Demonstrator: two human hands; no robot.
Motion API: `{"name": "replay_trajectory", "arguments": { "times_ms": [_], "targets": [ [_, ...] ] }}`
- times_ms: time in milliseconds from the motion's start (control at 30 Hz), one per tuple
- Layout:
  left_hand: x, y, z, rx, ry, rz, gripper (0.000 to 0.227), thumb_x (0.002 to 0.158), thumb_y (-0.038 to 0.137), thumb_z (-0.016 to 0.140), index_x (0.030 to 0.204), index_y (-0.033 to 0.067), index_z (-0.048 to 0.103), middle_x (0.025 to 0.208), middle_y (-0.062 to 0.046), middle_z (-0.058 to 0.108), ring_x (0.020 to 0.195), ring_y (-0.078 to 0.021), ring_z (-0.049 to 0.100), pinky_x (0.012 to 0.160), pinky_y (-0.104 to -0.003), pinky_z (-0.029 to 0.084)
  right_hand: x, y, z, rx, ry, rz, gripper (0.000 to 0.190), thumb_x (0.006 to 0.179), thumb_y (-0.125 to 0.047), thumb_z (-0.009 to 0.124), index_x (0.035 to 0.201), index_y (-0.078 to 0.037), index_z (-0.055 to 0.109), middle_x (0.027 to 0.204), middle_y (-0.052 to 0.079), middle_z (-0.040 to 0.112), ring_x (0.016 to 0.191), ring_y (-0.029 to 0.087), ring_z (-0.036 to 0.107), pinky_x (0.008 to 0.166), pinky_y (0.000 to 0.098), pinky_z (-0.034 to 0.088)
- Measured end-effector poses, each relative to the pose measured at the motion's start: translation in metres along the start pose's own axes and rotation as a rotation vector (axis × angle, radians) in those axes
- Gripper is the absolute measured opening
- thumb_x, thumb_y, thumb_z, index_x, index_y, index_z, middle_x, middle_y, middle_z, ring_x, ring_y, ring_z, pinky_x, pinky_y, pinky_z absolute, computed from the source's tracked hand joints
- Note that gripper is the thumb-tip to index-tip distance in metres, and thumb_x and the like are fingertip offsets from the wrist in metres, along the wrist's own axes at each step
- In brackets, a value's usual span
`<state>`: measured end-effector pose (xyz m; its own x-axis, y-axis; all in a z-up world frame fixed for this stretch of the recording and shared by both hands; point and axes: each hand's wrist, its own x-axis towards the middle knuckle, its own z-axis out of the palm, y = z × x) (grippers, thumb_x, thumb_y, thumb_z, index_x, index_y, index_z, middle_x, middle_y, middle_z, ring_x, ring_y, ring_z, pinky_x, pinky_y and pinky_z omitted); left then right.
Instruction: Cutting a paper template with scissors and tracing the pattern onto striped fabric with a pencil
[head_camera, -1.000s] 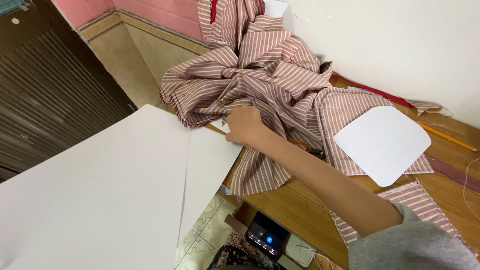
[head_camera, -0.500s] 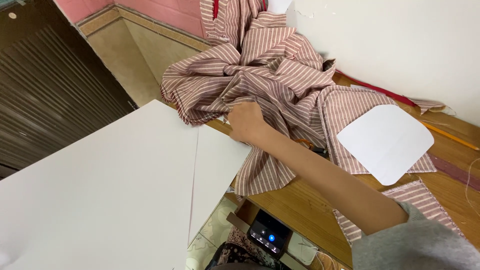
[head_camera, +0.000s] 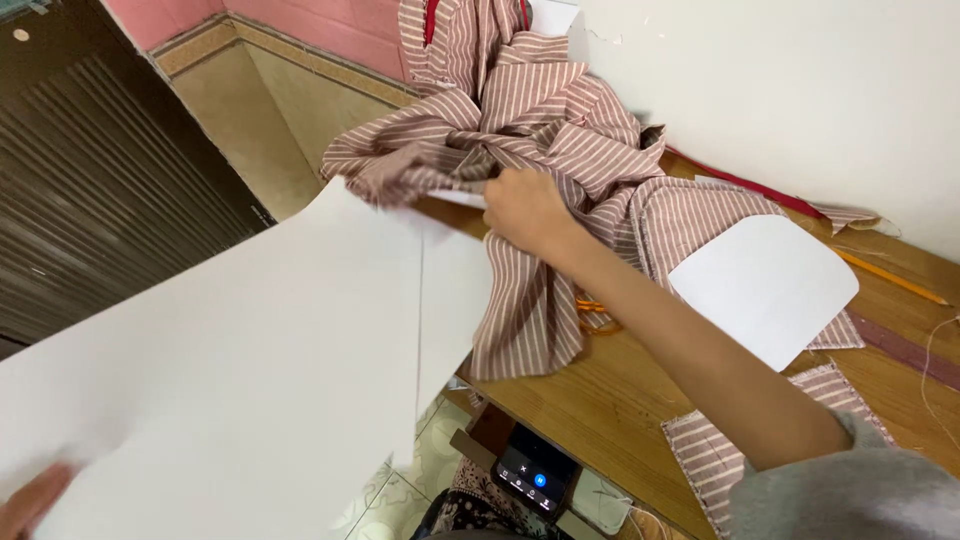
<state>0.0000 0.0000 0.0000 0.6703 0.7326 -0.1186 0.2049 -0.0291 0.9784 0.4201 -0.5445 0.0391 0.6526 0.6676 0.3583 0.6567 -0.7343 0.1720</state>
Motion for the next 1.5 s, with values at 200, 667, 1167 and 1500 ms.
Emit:
{"name": "replay_trajectory", "arguments": {
  "times_ms": [200, 667, 1167, 1500],
  "targets": [
    [-0.060, 0.041, 0.155, -0.161, -0.134, -0.018, 0.028, 0.108, 0.015, 0.062, 0.132, 0.0024, 0.064, 0.134, -0.009, 0.072, 0.114, -0.0187, 0.068, 0.103, -0.032, 0.053, 0.002, 0.022, -0.036, -0.017, -0.085, 0.157, 0.022, 0.093, -0.022, 0.067, 0.092, -0.003, 0.077, 0.089, 0.021, 0.074, 0.080, 0.044, 0.073, 0.066, 0.0574, 0.059],
    [-0.012, 0.008, 0.214, -0.224, -0.282, -0.012, 0.009, 0.113, 0.018, 0.067, 0.112, 0.0096, 0.069, 0.111, -0.002, 0.076, 0.097, -0.0104, 0.072, 0.085, -0.025, 0.059, -0.033, -0.002, -0.101, 0.271, -0.211, 0.133, 0.018, 0.108, -0.019, 0.062, 0.113, -0.009, 0.076, 0.066, 0.000, 0.057, 0.049, 0.012, 0.053, 0.037, 0.0246, 0.041],
    [-0.026, -0.041, 0.191, 0.348, 0.293, 0.732, 0.057, 0.123, -0.018, 0.081, 0.162, -0.0175, 0.040, 0.149, -0.042, 0.060, 0.114, -0.0484, 0.070, 0.087, -0.053, 0.057, -0.310, 0.244, -0.079, 0.103, -0.763, 1.037, 0.146, 0.059, -0.091, 0.079, 0.158, 0.008, 0.036, 0.159, 0.031, 0.039, 0.142, 0.043, 0.044, 0.108, 0.0544, 0.052],
    [-0.290, 0.102, 0.389, 0.120, -0.615, 0.790, 0.038, 0.093, 0.004, 0.069, 0.130, 0.0109, 0.072, 0.137, -0.010, 0.072, 0.134, -0.0250, 0.064, 0.120, -0.044, 0.047, -0.345, 0.219, -0.101, 0.274, -0.503, 1.127, 0.149, 0.056, -0.084, 0.082, 0.166, 0.000, 0.026, 0.175, 0.030, 0.022, 0.163, 0.053, 0.011, 0.131, 0.0673, 0.013]
  ]
}}
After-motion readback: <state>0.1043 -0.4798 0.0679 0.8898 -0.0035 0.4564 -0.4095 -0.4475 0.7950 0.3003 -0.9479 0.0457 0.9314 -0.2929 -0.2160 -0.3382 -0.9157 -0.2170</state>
